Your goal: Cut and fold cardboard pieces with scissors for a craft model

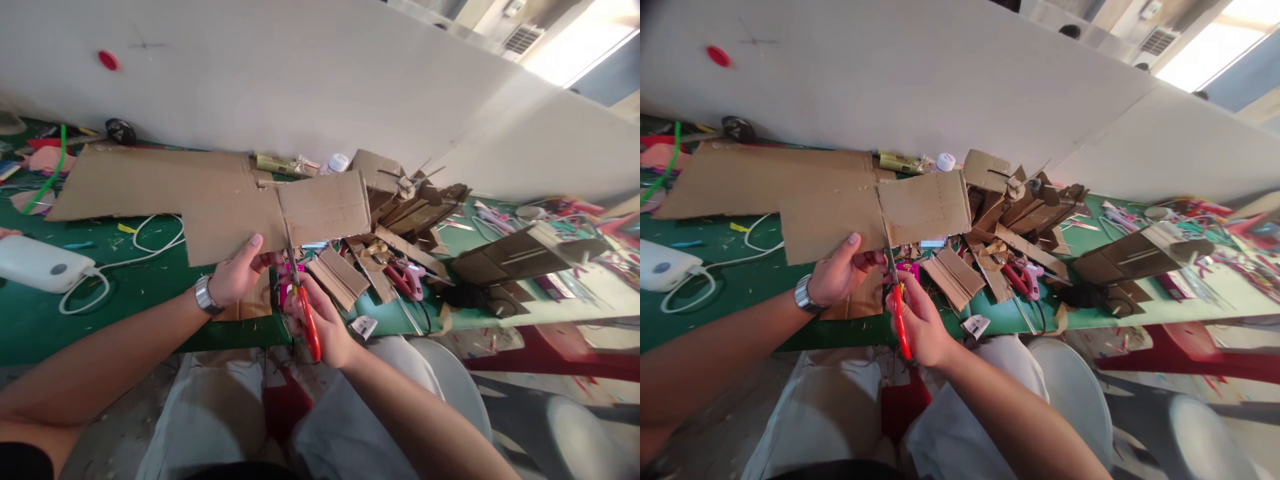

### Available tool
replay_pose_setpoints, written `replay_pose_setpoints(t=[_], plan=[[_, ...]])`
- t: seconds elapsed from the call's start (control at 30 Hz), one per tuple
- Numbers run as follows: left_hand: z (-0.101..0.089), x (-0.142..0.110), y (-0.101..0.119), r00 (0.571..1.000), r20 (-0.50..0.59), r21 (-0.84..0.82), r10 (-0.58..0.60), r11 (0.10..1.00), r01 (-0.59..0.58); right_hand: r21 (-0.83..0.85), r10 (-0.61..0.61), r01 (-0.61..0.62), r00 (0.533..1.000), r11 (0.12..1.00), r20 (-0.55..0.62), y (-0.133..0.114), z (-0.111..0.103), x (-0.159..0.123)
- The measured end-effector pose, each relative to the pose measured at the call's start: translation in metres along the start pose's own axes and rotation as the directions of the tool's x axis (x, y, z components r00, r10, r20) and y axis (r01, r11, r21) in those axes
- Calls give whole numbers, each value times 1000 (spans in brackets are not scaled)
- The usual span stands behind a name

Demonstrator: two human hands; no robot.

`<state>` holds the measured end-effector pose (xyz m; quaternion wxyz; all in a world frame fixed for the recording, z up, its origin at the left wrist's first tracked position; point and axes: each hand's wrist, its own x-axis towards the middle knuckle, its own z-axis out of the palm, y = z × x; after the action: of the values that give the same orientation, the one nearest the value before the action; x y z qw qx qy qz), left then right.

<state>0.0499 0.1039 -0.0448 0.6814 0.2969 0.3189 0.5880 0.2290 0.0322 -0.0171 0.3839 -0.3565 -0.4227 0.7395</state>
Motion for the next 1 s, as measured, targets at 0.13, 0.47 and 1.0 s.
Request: replay_pose_setpoints(t=[0.13,0.47,1.0], plan=[[-2,2,-1,1000,13,0,0,1000,0,-17,-5,5,1000,1000,17,2,-2,0],[0,1,0,999,40,26,10,1000,-11,-38,2,-2,1000,999,4,3,-1,0],[-7,0,4,983,176,176,-53,984,22,-44,89,-87,995,995,37,-3,-1,-2]])
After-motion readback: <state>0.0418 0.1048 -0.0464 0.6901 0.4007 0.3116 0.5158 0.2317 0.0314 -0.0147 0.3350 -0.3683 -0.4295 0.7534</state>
